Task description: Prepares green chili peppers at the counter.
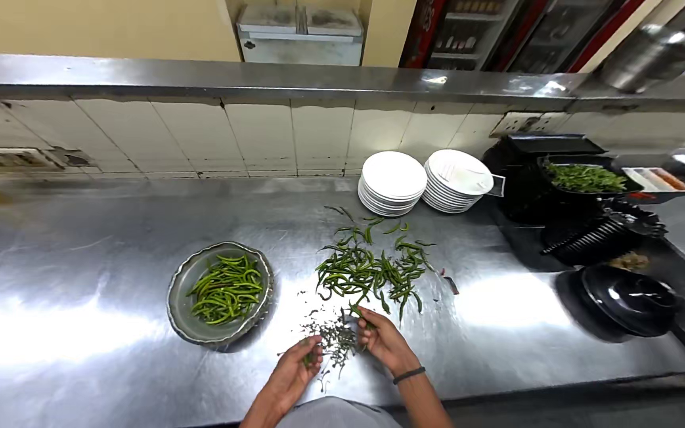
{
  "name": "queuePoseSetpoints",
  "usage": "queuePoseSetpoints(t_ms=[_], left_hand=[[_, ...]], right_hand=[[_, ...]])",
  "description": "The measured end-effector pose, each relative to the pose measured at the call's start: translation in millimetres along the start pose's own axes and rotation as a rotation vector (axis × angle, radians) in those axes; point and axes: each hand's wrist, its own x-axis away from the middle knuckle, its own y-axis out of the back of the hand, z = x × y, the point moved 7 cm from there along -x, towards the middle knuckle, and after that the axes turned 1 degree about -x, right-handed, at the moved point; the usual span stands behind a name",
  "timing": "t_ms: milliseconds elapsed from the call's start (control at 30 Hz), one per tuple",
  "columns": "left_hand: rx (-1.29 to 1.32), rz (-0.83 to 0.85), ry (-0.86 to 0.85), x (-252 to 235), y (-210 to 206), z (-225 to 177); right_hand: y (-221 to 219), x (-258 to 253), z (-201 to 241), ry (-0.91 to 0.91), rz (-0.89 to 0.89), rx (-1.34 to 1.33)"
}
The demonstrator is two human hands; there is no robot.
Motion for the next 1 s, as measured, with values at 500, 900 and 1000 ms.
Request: queuePoseSetpoints(t_ms=[500, 900, 1000], left_hand=[[-0.710, -0.059, -0.273, -6, -10, -26], [-0.830, -0.003, -0.323, 0, -24, -32], [-0.813, 0.047, -0.379, -1, -27, -33]], right_hand=[[-47, 14, -34, 0.216, 0.191, 0.712], [-41, 9, -33, 0.283, 0.079, 0.653], [-44, 11, -44, 0.084, 0.157, 0.457]])
